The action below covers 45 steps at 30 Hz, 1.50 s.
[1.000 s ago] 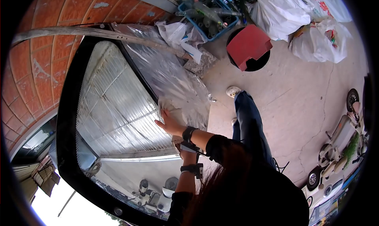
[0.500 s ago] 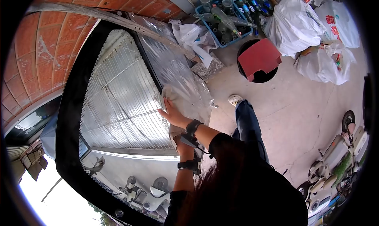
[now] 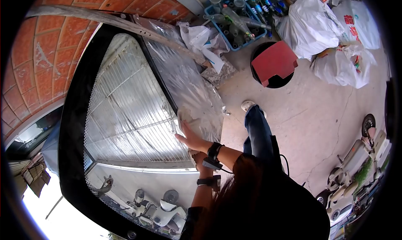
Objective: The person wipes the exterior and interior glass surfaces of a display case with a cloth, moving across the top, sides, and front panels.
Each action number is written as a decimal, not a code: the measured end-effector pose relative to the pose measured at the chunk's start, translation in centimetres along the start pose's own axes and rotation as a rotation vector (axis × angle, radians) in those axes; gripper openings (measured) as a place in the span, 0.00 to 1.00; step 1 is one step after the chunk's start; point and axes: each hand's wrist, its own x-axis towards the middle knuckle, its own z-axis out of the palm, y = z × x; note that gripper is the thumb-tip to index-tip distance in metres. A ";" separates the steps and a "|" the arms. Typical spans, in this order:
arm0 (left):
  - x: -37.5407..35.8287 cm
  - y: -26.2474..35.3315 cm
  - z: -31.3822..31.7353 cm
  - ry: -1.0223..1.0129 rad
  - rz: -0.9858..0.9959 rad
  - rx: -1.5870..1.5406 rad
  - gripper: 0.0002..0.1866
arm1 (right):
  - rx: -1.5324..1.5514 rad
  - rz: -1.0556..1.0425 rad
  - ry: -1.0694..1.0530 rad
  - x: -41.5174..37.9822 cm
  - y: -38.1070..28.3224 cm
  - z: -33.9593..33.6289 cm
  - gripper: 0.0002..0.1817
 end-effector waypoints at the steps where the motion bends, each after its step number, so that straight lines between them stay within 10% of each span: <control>1: 1.3 0.5 -1.2 0.001 0.001 -0.001 0.19 | -0.047 -0.033 -0.009 1.3 -1.1 -0.6 0.42; 18: 21.1 5.0 -17.8 0.152 0.221 0.446 0.27 | -0.107 -0.207 -0.058 19.5 -13.1 -8.1 0.45; 25: 16.2 5.8 -18.0 -0.153 0.285 0.922 0.29 | -0.063 -0.149 -0.070 13.7 -8.2 -6.2 0.47; 27: 14.3 3.2 -14.5 0.138 0.420 0.585 0.22 | -0.031 -0.124 -0.106 11.5 -6.4 -5.4 0.47; 45: -11.5 -1.4 3.1 -0.414 0.019 -0.066 0.27 | -0.044 -0.039 -0.043 -15.0 14.5 6.9 0.37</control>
